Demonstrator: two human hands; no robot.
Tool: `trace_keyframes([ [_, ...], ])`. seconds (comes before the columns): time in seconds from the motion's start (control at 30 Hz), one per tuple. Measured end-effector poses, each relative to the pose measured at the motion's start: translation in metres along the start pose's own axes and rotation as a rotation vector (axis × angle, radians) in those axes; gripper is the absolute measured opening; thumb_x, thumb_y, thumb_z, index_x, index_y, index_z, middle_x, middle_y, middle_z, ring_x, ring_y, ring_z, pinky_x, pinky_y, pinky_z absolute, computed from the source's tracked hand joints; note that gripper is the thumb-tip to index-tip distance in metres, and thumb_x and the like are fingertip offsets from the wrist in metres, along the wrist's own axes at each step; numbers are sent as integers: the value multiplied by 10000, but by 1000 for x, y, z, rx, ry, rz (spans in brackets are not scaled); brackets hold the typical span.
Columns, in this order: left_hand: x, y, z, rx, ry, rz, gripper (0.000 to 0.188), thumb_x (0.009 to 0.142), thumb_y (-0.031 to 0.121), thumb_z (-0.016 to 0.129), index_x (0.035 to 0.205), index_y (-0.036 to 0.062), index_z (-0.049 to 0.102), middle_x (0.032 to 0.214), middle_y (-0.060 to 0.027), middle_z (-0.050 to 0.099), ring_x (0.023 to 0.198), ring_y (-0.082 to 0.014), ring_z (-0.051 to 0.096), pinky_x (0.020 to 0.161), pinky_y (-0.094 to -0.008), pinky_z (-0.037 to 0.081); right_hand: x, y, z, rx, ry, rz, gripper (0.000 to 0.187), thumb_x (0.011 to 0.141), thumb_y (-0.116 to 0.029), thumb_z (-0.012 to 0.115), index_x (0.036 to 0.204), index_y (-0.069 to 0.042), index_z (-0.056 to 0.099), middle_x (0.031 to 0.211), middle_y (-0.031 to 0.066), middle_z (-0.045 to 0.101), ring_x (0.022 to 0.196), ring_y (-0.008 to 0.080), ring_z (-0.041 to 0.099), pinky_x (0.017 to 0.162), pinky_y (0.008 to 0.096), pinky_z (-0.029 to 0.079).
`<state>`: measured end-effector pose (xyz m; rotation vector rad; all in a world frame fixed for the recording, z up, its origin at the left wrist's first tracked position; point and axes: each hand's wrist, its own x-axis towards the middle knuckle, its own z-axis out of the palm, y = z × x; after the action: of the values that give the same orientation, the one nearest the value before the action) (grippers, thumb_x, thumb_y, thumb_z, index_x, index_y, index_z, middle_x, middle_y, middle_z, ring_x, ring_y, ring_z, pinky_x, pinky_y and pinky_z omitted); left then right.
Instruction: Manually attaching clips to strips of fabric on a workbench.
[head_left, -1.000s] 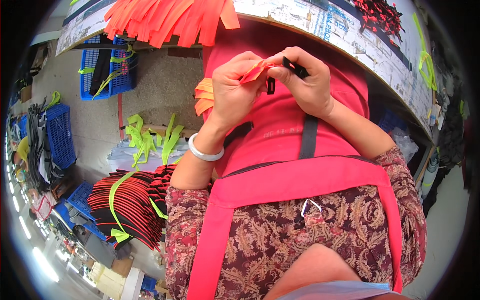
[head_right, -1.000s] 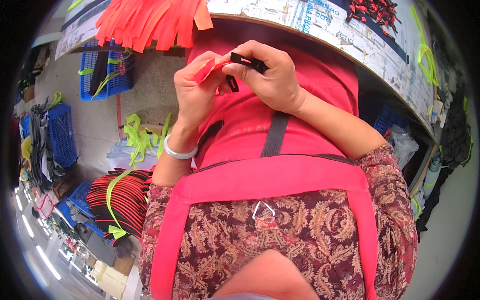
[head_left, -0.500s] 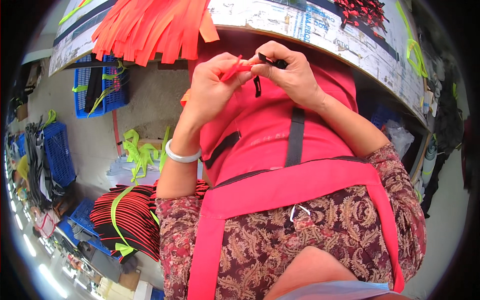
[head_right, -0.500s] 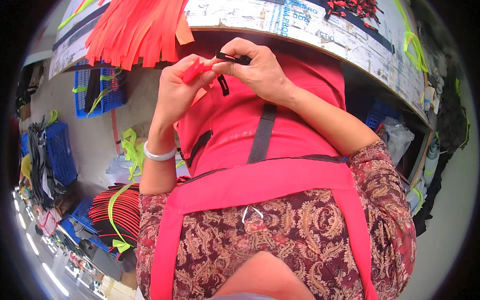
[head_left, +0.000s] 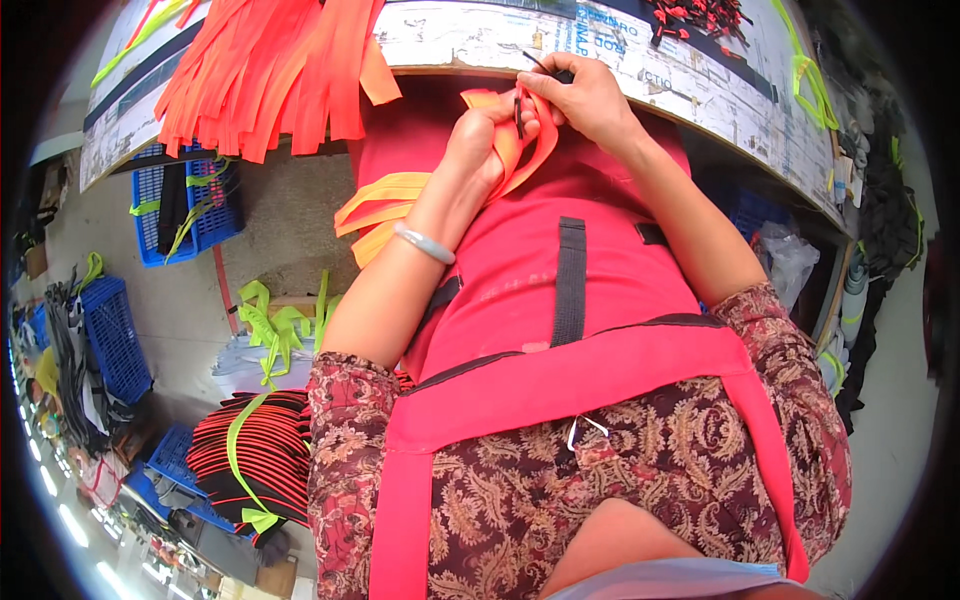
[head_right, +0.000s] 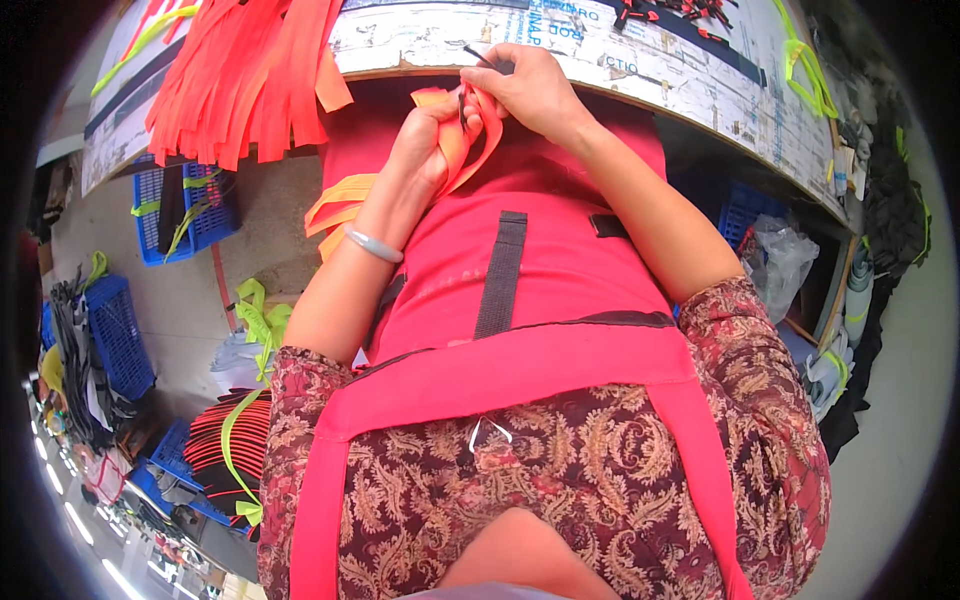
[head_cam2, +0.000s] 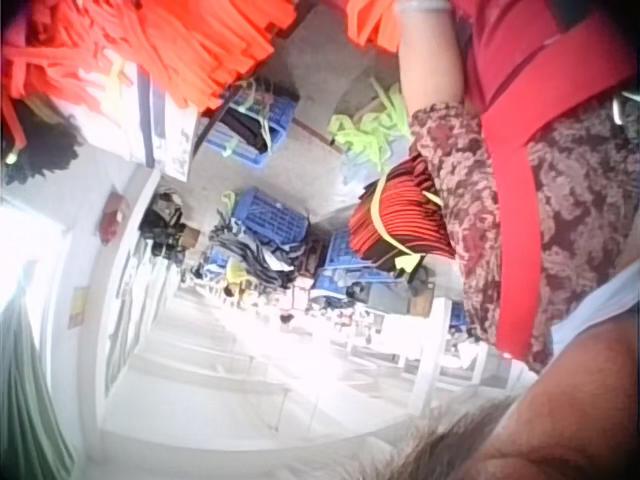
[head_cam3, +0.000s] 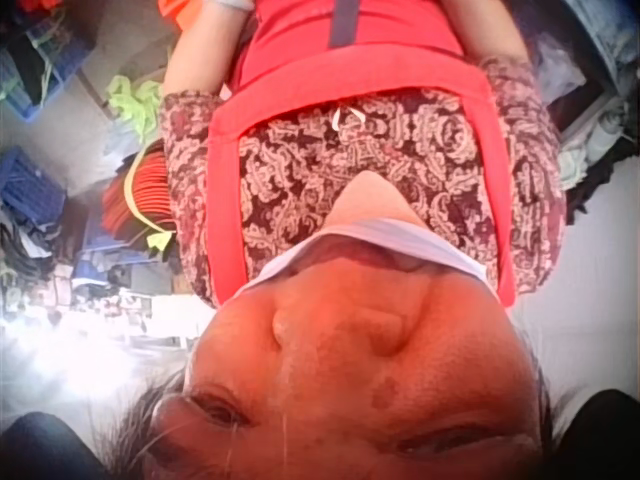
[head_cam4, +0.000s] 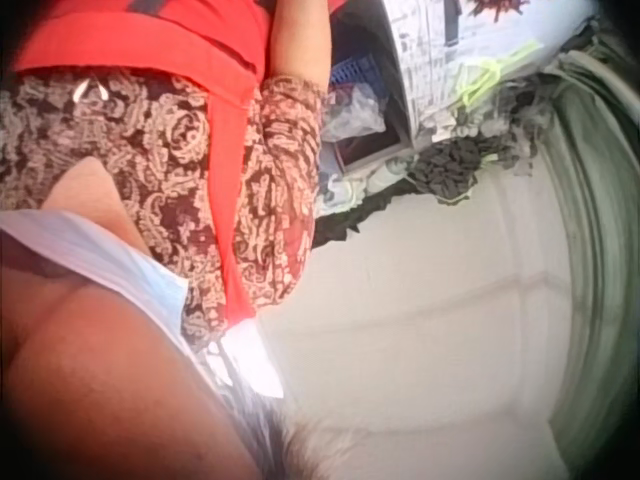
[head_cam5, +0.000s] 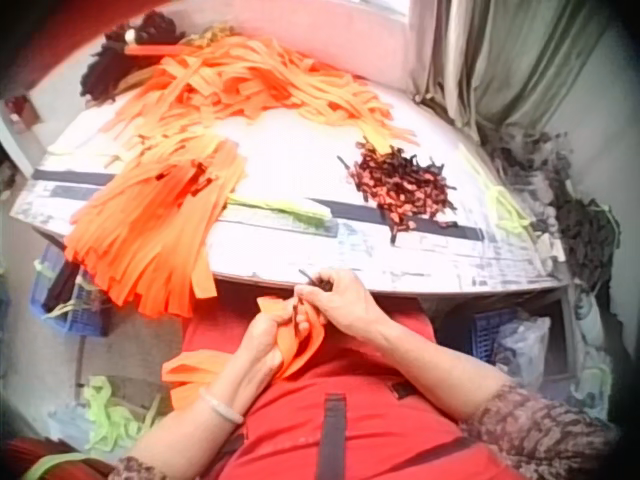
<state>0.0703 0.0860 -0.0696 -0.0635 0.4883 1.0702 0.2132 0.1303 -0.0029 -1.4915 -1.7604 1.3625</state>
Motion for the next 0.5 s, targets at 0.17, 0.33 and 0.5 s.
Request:
trace_keyframes([
  [0.17,13,-3,-7,-103,78,-22,177,963,68,408,1057,-36,517,931,-120,589,744,-179,588,636,-284,539,6,4,1,-159,-8,-41,192,898,-183,622,896,8,626,671,23,630,583,45,586,517,195,471],
  [0.33,14,-3,-1,-93,87,-51,174,962,84,424,1038,-45,513,875,-106,567,699,-165,550,616,-279,526,3,5,5,-65,26,-54,170,903,-146,594,881,23,592,697,40,635,618,65,620,544,196,493],
  [0.5,-4,-5,-5,-122,35,-103,177,961,84,414,1033,-42,515,874,-103,566,697,-156,542,594,-265,502,-18,-4,15,60,46,37,182,887,-131,574,865,49,573,722,109,664,663,127,672,601,261,521],
])
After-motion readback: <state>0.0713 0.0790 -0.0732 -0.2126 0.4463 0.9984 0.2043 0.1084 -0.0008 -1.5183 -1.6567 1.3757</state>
